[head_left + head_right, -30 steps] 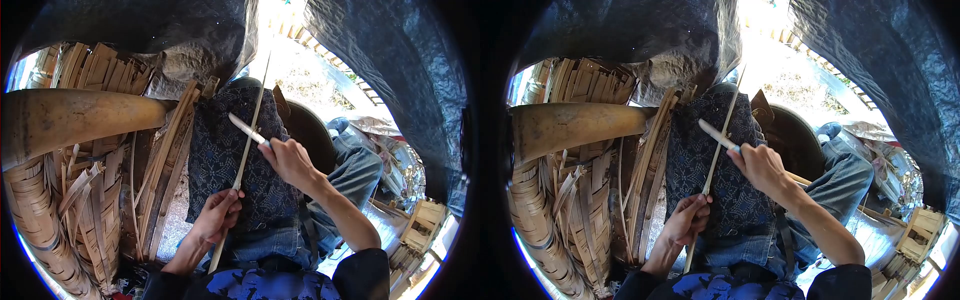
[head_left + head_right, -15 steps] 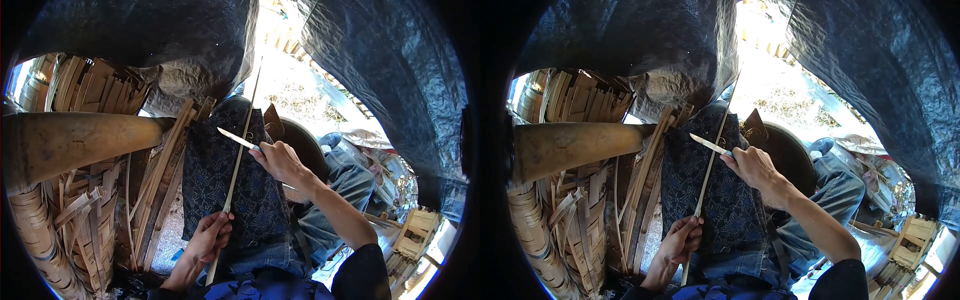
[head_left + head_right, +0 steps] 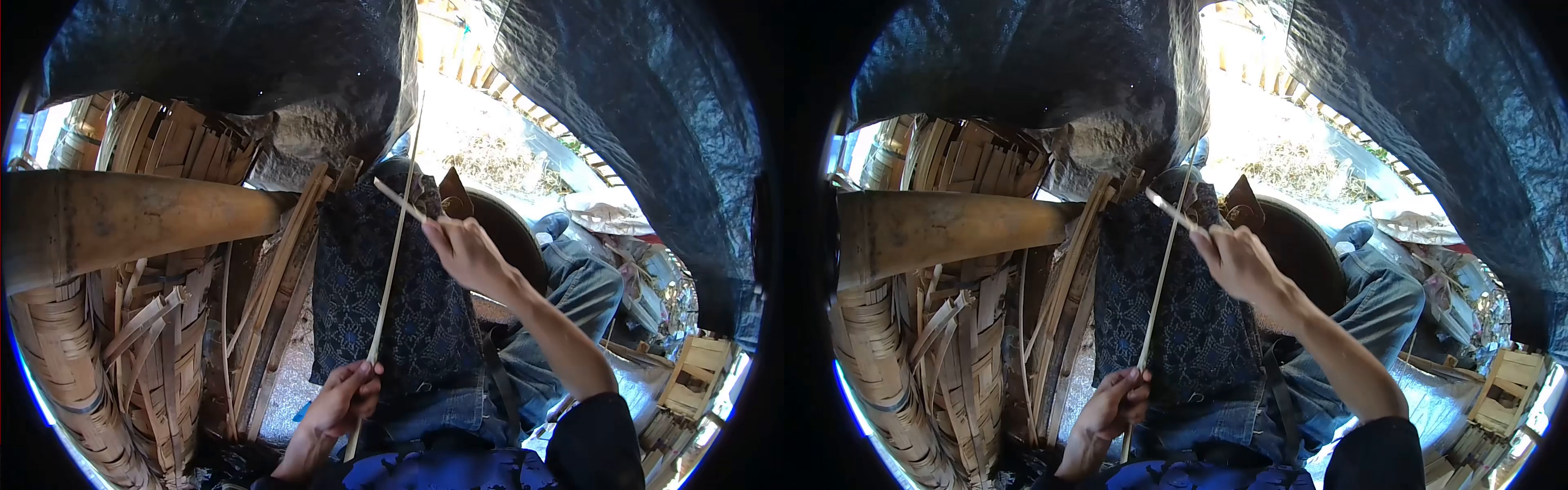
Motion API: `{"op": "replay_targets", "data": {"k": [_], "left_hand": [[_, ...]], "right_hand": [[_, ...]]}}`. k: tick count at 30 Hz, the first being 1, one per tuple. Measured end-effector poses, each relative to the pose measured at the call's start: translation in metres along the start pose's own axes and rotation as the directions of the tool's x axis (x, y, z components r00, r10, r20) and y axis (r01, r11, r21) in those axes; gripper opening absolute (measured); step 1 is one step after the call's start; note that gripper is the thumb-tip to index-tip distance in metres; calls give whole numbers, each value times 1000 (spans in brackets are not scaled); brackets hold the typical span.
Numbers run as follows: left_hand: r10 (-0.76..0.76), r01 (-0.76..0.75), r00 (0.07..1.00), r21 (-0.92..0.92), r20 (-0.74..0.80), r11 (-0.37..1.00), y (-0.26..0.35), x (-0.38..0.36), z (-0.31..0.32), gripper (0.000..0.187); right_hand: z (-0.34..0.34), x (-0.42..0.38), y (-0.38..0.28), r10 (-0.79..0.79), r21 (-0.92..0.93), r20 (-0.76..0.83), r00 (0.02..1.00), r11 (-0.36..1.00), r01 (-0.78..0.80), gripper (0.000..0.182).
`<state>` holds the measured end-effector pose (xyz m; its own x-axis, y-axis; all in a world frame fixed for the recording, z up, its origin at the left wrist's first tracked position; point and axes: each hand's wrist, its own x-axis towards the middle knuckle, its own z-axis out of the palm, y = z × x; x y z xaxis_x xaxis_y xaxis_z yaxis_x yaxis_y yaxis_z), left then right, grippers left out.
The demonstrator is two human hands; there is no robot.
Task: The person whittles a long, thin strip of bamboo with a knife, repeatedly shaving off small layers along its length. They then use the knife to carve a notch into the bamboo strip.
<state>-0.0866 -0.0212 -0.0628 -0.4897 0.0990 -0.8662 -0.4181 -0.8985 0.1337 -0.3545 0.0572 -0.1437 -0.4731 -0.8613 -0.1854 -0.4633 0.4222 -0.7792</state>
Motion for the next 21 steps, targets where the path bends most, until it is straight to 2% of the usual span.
{"op": "replay_targets", "data": {"k": [1, 4, 5, 7, 12, 14, 17, 18, 19, 21], "left_hand": [[-2, 2, 1000, -3, -2, 1000, 3, 4, 1, 21], [16, -11, 994, -53, 105, 999, 12, 14, 4, 20], [15, -10, 995, -57, 98, 998, 14, 16, 4, 20], [9, 5, 987, -87, 162, 996, 19, 21, 7, 20], [-6, 16, 992, -70, 130, 997, 24, 28, 16, 19], [-16, 25, 993, -70, 120, 997, 22, 30, 15, 18], [-15, 22, 994, -66, 111, 998, 19, 28, 15, 18], [-18, 25, 994, -67, 111, 997, 19, 28, 16, 18], [-11, 15, 995, -35, 99, 999, 19, 28, 17, 19], [-5, 6, 996, -5, 92, 1000, 17, 25, 18, 20]], "right_hand": [[2, -18, -9, 23, 10, 28, 999, 1000, -23, 44], [13, -59, -21, -51, 57, 72, 996, 997, 47, 43], [15, -66, -26, -52, 63, 77, 996, 997, 47, 43], [16, -74, -34, -118, 1, 97, 988, 993, 119, 43], [15, -72, -36, -63, -49, 154, 986, 996, 71, 46], [17, -65, -32, 13, -71, 134, 991, 997, -3, 47], [15, -53, -25, 24, -116, 113, 993, 993, -11, 47], [20, -52, -19, -71, -113, 54, 996, 991, 76, 47], [20, -50, -16, -65, -115, 56, 996, 991, 71, 47], [15, -34, -11, -27, -186, -60, 998, 982, 16, 48]]}}
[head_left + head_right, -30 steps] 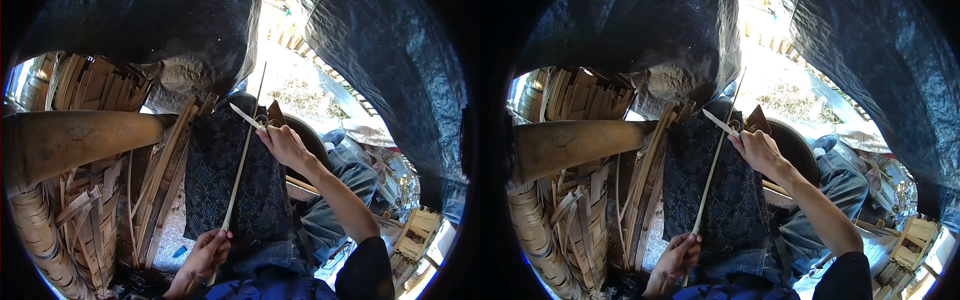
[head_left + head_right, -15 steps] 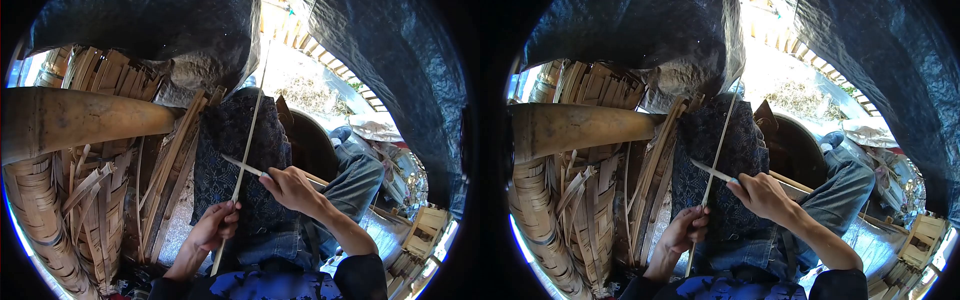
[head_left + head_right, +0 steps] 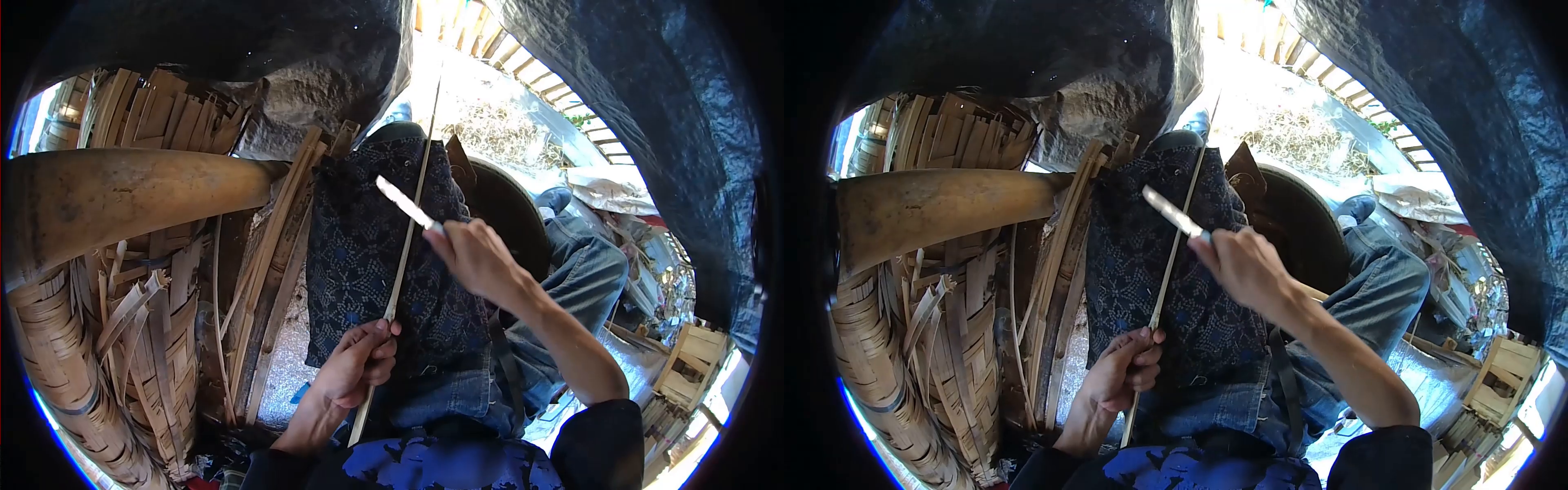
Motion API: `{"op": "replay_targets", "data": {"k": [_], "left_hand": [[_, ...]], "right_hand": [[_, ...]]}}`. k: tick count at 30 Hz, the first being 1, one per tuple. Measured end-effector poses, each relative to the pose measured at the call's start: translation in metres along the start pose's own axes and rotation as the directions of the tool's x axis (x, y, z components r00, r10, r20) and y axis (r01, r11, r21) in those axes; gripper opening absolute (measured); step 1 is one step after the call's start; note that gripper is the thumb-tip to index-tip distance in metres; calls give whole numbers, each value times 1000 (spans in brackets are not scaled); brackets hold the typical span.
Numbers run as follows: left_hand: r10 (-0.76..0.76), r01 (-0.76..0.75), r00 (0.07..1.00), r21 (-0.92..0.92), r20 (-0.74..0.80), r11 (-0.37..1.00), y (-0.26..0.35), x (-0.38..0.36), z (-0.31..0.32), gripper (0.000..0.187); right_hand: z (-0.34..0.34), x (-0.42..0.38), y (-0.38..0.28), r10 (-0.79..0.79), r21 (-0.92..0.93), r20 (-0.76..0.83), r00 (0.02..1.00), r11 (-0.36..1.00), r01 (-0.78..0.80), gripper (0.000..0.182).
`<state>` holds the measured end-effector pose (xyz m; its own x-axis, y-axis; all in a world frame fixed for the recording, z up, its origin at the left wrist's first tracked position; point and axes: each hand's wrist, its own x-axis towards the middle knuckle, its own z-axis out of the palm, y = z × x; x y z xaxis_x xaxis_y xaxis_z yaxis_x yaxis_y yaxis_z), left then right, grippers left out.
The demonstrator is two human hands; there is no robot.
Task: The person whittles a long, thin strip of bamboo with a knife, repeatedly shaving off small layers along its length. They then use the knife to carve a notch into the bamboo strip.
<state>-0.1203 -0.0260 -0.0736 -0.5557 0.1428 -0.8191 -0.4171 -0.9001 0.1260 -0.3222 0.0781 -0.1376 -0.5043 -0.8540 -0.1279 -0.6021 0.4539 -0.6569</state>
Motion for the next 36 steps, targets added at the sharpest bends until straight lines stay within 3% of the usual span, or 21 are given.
{"op": "replay_targets", "data": {"k": [1, 4, 5, 7, 8, 10, 13, 17, 30, 32, 34, 36], "left_hand": [[-10, 10, 1000, -8, -3, 1000, -2, -3, 0, 20], [-21, 21, 1000, -42, 11, 999, -1, -2, -4, 20], [-20, 22, 999, -71, 36, 997, 0, -1, -5, 20], [-17, 22, 998, -105, 52, 994, 3, 2, -8, 20], [-25, 34, 997, -132, 66, 991, 3, 2, -10, 20], [-26, 35, 998, -147, 65, 989, 4, 3, -9, 21], [-35, 46, 996, -141, 76, 989, 5, 4, -9, 21], [-32, 36, 998, -88, 49, 995, 5, 6, -8, 21], [2, -3, 999, -27, -54, 1000, 1, 2, 3, 20], [-41, 41, 999, -5, -33, 999, -7, -2, 4, 19], [-39, 39, 999, -15, -15, 999, -6, -1, 1, 18], [-64, 65, 998, -64, 30, 996, -1, 1, 0, 19]], "right_hand": [[-11, 11, 0, 82, 6, 79, 994, 997, -83, 48], [2, 17, 23, -120, 70, -49, 992, 990, 123, 48], [0, 12, 22, -125, 69, -46, 991, 989, 128, 48], [-16, -5, -2, -28, 334, 147, 989, 942, -23, 47], [-21, -16, -11, -19, 355, 219, 976, 933, -61, 47], [-24, -38, -25, 16, 317, 328, 945, 940, -126, 47], [-11, -56, -24, -59, 209, 266, 962, 978, 2, 48], [-16, -51, -31, 27, 135, 344, 939, 988, -78, 50], [-1, -46, -33, 59, 75, 249, 967, 994, -80, 48], [-1, -31, -17, 150, 19, 27, 988, 988, -151, 45], [-2, -25, -8, 85, -6, 13, 996, 996, -85, 43], [-6, -22, -7, 87, 100, 57, 995, 991, -92, 44]]}}
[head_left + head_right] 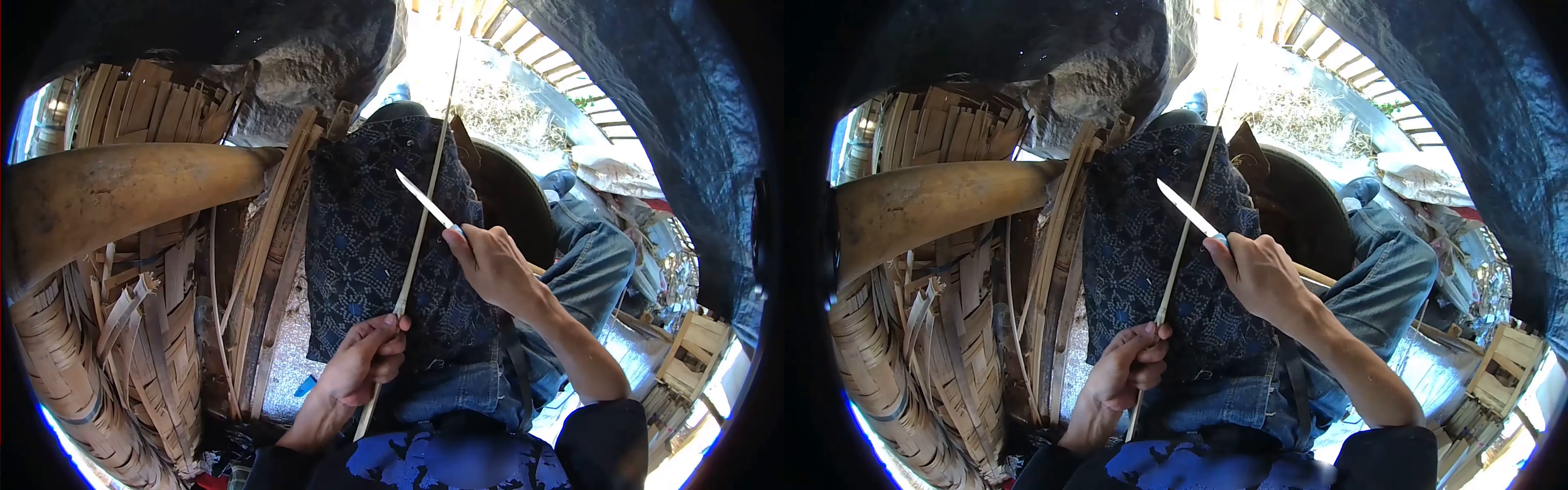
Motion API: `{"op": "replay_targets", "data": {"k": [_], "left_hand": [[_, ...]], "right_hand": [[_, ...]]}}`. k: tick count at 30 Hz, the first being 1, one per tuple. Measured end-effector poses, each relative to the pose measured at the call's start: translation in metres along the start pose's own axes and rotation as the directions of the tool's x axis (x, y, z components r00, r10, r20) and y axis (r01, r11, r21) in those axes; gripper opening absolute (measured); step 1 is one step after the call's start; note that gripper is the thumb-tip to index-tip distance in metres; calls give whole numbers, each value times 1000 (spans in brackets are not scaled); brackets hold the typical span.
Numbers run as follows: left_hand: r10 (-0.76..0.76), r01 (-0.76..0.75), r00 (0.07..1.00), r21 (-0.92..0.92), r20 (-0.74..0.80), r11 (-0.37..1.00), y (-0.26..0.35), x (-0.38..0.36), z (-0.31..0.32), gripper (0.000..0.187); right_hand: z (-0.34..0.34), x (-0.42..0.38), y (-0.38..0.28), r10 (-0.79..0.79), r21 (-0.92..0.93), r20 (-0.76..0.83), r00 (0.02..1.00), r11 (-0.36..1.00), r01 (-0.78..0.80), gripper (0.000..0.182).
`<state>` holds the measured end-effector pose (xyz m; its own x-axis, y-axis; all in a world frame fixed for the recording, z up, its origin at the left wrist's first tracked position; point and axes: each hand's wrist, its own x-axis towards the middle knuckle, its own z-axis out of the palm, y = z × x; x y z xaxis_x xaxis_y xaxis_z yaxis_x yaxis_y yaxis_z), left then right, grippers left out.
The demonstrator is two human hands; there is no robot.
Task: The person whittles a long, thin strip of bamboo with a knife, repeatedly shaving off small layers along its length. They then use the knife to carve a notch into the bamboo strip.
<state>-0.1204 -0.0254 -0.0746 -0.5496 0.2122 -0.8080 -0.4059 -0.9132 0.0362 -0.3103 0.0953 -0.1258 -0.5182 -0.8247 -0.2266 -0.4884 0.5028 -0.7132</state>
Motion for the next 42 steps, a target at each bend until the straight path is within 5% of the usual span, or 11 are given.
{"op": "replay_targets", "data": {"k": [2, 3, 7, 15, 24, 29, 34, 36, 37, 42], "left_hand": [[8, -8, 1000, -36, 19, 999, 3, 2, -2, 20], [11, -9, 1000, -67, 24, 998, 5, 2, -4, 22], [3, 2, 999, -81, 52, 997, 4, 3, -6, 21], [143, -122, 981, 158, -128, 980, -3, 3, 7, 23], [142, -124, 982, 145, -122, 982, -3, 3, 7, 22], [93, -74, 990, 166, -109, 983, -10, 0, 8, 21], [37, -35, 999, 54, -34, 998, -1, 3, 5, 20], [27, -27, 1000, 19, -13, 999, 3, 2, 2, 21], [8, -8, 1000, -17, 0, 1000, 4, 0, 1, 22], [131, -122, 989, 135, -61, 983, 10, -8, 9, 22]], "right_hand": [[5, -9, 1, -162, 30, -105, 981, 986, 166, 44], [1, -15, -4, -42, 109, 71, 997, 993, 34, 45], [-11, -26, -22, 111, 231, 272, 956, 957, -177, 50], [-7, -28, -15, 35, 11, 148, 988, 999, -37, 54], [0, -23, -26, 95, -86, 162, 982, 993, -81, 49], [-2, -2, 0, 64, -170, -95, 993, 982, -80, 45], [-7, 10, 15, -64, -33, -84, 994, 998, 62, 45], [-7, 1, 3, 70, 222, 66, 995, 971, -83, 44], [-5, -4, 3, -25, 173, 50, 998, 985, 16, 40], [-4, -6, -4, -40, 112, 34, 999, 993, 36, 32]]}}
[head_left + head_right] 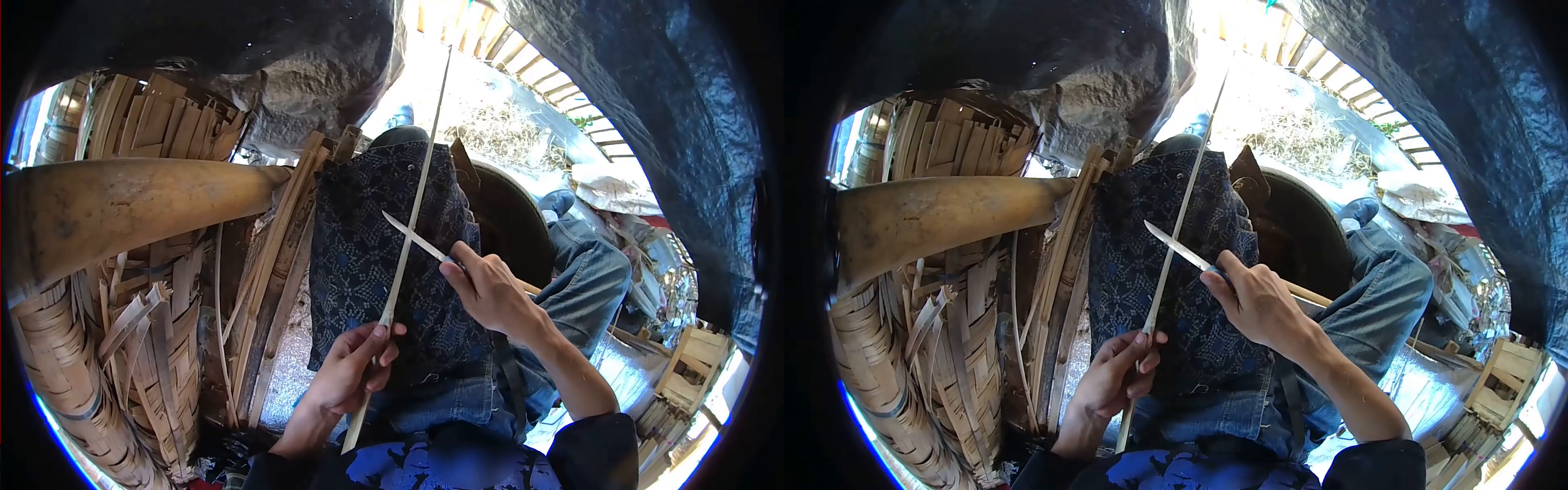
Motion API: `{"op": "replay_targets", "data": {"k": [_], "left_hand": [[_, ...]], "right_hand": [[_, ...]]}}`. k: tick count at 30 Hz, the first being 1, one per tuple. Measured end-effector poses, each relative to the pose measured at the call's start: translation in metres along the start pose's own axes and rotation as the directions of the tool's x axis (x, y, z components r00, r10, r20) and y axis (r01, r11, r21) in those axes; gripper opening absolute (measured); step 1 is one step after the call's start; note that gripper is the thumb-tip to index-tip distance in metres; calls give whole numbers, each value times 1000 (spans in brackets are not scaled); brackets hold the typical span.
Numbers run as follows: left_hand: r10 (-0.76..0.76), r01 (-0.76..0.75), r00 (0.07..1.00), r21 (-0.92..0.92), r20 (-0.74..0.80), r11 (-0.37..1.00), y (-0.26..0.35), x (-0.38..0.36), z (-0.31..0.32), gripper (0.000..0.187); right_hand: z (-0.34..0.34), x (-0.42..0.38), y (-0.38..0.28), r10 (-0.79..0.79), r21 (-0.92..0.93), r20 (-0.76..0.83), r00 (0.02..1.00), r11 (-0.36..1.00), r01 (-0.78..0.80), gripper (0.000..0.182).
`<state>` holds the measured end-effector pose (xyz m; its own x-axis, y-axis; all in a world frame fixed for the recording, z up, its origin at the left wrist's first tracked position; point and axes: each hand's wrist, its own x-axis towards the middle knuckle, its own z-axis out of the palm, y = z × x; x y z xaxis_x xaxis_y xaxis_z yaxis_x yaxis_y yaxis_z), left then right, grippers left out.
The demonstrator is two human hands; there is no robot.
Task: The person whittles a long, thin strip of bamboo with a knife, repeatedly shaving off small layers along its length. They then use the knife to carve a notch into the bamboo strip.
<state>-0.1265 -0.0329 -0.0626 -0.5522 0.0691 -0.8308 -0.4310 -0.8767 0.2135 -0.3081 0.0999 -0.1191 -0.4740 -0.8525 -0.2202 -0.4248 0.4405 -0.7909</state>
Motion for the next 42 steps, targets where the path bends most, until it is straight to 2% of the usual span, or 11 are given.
{"op": "replay_targets", "data": {"k": [6, 11, 16, 18, 20, 23, 26, 28, 30, 34, 42], "left_hand": [[107, -107, 994, 171, 8, 979, 11, -1, -4, 23], [168, -174, 985, 200, 47, 964, 7, 10, 8, 24], [201, -197, 979, 227, 4, 954, 1, 3, 19, 30], [87, -114, 993, 472, 78, 874, -1, -11, 5, 36], [141, -158, 987, 608, 77, 778, -9, -18, 0, 38], [170, -149, 985, 519, 7, 842, -18, -11, -14, 35], [127, -117, 992, 321, -12, 940, -14, -3, -9, 33], [53, -60, 996, 108, 66, 992, -12, 6, -18, 29], [17, -25, 993, 64, 119, 998, -7, 8, -17, 26], [-23, 18, 996, 65, 84, 998, -4, 12, -15, 26], [6, -2, 999, 103, -39, 995, -8, 10, -8, 25]], "right_hand": [[2, 7, -12, -68, 114, -52, 996, 991, 74, 34], [16, 23, -29, 239, 602, -39, 970, 781, -168, 36], [10, 34, -34, 221, 669, -132, 966, 740, -78, 36], [9, 37, -31, 268, 705, -131, 955, 702, -101, 36], [2, 39, -31, 259, 716, -100, 961, 689, -111, 37], [-2, 36, -26, 183, 584, -171, 968, 810, -50, 41], [-7, 9, -14, -27, 370, -77, 997, 927, 54, 42], [-1, -3, -4, -68, 256, -21, 997, 964, 71, 40], [4, -12, 0, -194, 53, -39, 980, 979, 196, 39], [0, -8, -2, -110, -143, 69, 992, 983, 119, 39], [10, 1, 0, -54, -117, 106, 993, 991, 67, 47]]}}
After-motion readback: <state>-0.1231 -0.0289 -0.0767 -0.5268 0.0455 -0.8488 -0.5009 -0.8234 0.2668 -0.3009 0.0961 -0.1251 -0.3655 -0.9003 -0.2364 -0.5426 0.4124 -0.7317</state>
